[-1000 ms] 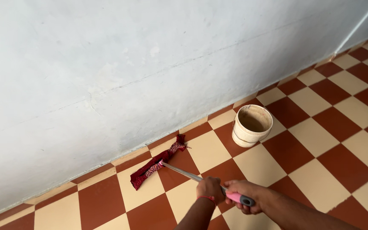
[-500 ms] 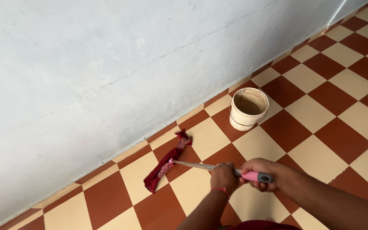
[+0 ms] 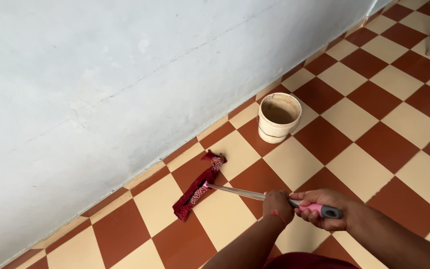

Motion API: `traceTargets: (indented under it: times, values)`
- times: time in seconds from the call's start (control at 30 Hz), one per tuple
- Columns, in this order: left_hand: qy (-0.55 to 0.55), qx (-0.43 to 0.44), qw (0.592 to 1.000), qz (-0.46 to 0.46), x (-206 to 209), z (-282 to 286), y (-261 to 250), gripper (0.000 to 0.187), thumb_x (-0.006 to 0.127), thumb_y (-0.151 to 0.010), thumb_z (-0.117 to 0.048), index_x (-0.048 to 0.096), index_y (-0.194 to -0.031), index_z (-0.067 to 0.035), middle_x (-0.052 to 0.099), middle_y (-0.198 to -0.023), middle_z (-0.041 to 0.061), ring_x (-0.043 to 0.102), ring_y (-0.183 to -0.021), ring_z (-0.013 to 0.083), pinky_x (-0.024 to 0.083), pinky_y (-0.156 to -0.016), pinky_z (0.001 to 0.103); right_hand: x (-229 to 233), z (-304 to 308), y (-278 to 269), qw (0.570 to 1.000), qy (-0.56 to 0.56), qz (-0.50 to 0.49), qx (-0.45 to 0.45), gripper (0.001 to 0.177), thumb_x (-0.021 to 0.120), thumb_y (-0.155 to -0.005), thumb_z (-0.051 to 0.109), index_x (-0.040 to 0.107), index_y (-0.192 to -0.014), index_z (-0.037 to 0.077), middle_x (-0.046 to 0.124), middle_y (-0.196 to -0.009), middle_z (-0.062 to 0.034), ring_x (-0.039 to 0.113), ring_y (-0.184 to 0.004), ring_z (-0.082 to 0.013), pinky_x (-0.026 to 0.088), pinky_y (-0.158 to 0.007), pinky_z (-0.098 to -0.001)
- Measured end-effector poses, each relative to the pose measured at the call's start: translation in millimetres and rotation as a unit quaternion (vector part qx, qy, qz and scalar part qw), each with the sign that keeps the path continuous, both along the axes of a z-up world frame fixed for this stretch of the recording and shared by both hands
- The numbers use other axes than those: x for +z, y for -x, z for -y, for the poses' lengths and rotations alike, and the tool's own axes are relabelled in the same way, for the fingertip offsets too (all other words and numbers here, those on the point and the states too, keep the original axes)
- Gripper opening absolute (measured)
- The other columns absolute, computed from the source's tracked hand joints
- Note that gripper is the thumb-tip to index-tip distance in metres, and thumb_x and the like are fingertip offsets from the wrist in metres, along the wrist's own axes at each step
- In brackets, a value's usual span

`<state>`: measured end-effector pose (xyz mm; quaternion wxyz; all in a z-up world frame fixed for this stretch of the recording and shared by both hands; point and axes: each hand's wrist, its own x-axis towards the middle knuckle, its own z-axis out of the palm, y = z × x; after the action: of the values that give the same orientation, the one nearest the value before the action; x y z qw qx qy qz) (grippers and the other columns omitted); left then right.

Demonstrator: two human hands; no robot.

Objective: The person mops a checkered tiled floor using a flat mop with a red cloth. They move the mop back and forth along the wall and across the room. Midway through, they remove the cloth, wring it out in a bucket of water, and reattach it to the mop before continuing to clean.

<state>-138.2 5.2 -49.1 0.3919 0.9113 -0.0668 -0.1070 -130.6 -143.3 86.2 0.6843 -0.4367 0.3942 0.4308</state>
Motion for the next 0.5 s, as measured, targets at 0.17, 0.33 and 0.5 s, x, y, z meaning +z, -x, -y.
traceTargets:
  times: [0.17, 0.33, 0.5]
  values:
    - [0.009, 0.055, 0.998, 0.025, -8.0, 29.3, 1.7, 0.024, 0.074, -0.084, -0.018, 0.072, -0.106, -0.007, 0.064, -0.111, 0.025, 0.058, -0.117, 0.0432, 0.047, -0.104, 0.047, -14.7, 25.8, -0.4, 0.989, -0.132, 0.039, -0.046, 0.042, 0.051, -0.088, -0.008, 0.053, -0.127, 0.005, 0.056, -0.092, -0.0176, 0.053, -0.056, -0.0127, 0.049, -0.041, -0.0178]
    - [-0.006, 0.032, 0.999, -0.042, -14.6, 38.0, -6.4, 0.027, 0.077, -0.081, -0.018, 0.073, -0.107, -0.009, 0.065, -0.109, 0.025, 0.059, -0.118, 0.042, 0.041, -0.115, 0.046, -14.6, 28.5, 7.8, 0.991, -0.059, -0.012, -0.121, 0.033, 0.052, -0.091, -0.001, 0.054, -0.12, 0.014, 0.053, -0.093, -0.0197, 0.052, -0.056, -0.0101, 0.048, -0.042, -0.0152]
    - [-0.046, -0.007, 0.999, -0.023, -14.7, 70.5, 19.3, 0.028, 0.083, -0.075, -0.018, 0.075, -0.098, -0.006, 0.062, -0.113, 0.027, 0.054, -0.122, 0.044, 0.033, -0.118, 0.045, -23.5, 65.3, 41.4, 0.989, -0.079, 0.002, -0.124, 0.027, 0.055, -0.089, -0.003, 0.053, -0.111, 0.013, 0.056, -0.091, -0.0203, 0.052, -0.054, -0.0112, 0.048, -0.04, -0.0162]
